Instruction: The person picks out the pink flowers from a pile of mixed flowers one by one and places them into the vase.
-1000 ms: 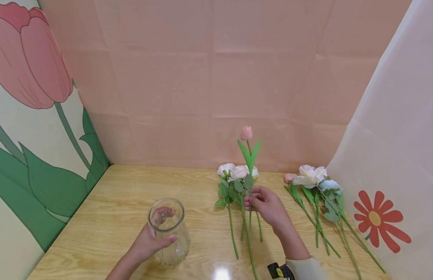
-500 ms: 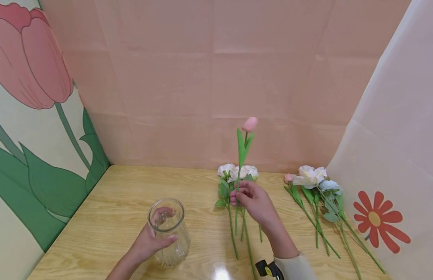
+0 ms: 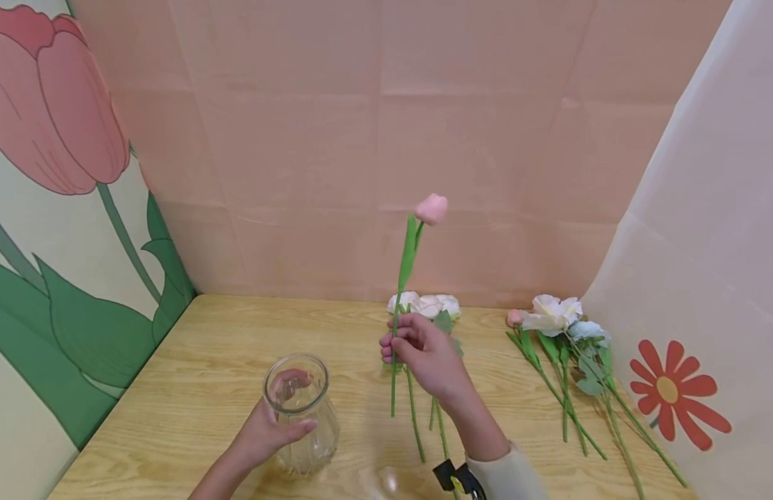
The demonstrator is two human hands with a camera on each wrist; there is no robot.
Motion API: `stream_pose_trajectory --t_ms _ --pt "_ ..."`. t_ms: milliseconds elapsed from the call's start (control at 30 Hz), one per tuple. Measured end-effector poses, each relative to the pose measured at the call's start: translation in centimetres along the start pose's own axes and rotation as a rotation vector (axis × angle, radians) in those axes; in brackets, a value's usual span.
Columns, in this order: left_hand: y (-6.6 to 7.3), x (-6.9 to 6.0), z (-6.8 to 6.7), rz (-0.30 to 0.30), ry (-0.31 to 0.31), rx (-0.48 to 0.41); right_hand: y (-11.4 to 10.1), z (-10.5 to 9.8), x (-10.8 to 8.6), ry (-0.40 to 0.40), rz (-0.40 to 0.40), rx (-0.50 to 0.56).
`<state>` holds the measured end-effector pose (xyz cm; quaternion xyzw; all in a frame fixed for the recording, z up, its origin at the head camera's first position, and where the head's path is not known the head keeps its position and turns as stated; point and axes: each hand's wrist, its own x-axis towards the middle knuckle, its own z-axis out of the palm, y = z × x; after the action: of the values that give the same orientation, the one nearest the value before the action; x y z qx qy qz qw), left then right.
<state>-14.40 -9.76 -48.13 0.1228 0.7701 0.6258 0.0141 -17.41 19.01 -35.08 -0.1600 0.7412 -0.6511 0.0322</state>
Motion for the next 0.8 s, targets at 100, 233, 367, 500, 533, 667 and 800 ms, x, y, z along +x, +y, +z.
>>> stream_pose_trajectory --t_ms 100,233,367,500,533,667,800 --pt "-0.1 0.0 0.0 0.004 -0.007 -0.006 -0.6 0.7 0.1 -0.013 -0.008 0.029" --pt "-0.1 0.0 0.0 0.004 -0.014 -0.016 -1.0 1.5 0.4 -0.030 -0.026 0.057" --pt "0.0 0.0 0.0 0.015 0.002 -0.014 -1.5 2.4 0.8 -0.040 -0.059 0.056" --pt "-0.1 0.1 0.1 0.037 0.013 -0.007 -2.1 3.5 1.2 -0.038 -0.087 0.072" --pt "-0.2 0.2 0.1 0.040 0.012 -0.006 -2.2 3.8 1.2 -0.038 -0.092 0.074" --pt "-0.3 0.3 0.0 0.054 -0.004 -0.007 -2.8 4.7 1.5 -0.050 -0.120 0.078" --pt "-0.5 0.4 0.0 0.063 -0.012 -0.017 -3.3 5.4 1.8 -0.057 -0.145 0.081"
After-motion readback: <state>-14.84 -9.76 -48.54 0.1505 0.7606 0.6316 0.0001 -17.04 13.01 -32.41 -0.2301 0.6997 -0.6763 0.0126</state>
